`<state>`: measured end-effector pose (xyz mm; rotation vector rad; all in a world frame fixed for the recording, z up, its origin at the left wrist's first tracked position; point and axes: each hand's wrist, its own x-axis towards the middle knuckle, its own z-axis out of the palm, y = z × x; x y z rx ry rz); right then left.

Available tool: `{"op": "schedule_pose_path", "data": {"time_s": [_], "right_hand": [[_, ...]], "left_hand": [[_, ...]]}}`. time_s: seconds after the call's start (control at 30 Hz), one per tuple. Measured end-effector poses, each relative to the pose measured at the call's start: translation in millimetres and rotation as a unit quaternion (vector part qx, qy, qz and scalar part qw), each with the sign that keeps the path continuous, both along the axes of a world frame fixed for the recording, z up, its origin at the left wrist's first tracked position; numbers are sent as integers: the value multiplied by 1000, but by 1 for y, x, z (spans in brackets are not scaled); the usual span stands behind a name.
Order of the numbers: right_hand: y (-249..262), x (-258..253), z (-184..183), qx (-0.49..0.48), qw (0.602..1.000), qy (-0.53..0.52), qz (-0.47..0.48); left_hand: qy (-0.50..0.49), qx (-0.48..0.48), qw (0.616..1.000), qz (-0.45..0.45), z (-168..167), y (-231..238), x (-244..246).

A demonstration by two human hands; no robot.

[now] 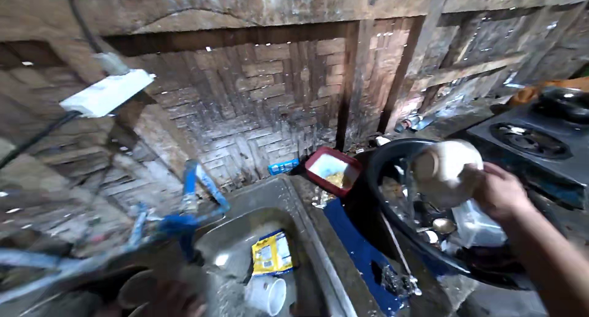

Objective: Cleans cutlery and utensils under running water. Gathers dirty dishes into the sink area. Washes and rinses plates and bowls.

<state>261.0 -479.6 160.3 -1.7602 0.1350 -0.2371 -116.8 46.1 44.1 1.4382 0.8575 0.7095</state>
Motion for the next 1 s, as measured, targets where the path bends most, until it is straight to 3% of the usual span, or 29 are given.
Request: {"op": "schedule_pose_path", "data": {"time_s": [0.07, 0.2, 0.27, 0.33, 0.37, 0.47, 0.57, 0.67, 0.8, 0.87, 0.93, 1.0], "right_hand": [[23, -33, 21, -57, 994, -74, 57], [112, -120, 39, -312, 905, -216, 191], [187, -175, 18, -384, 865, -213, 241], [266, -222, -31, -400, 844, -227, 276], [301, -241, -63, -382, 842, -234, 301], [373, -279, -152, -302, 856, -215, 361], [386, -270, -205, -343, 806, -246, 415], [390, -247, -205, -354, 792, -252, 430], [433, -273, -172, -238, 872, -194, 382], [423, -273, -192, -245, 850, -208, 417], [397, -257, -221, -308, 795, -241, 463], [385, -242, -222, -321, 779, -236, 484]], "left_hand": [[72, -164, 983, -49, -9, -32, 8], [71, -238, 940, -234, -15, -56, 32], [31, -271, 905, -328, -7, -55, 46], [5, -311, 872, -377, -1, -53, 54], [6, -316, 872, -374, 1, -52, 56], [79, -269, 936, -213, -5, -33, 62], [138, -227, 956, -127, -14, 23, 65], [152, -188, 958, -151, -9, 35, 67], [87, -61, 990, -97, -30, 4, 75], [86, -39, 992, -79, -18, 17, 75], [101, -11, 991, -82, -5, 34, 71], [97, -26, 993, -69, -11, 20, 73]]}}
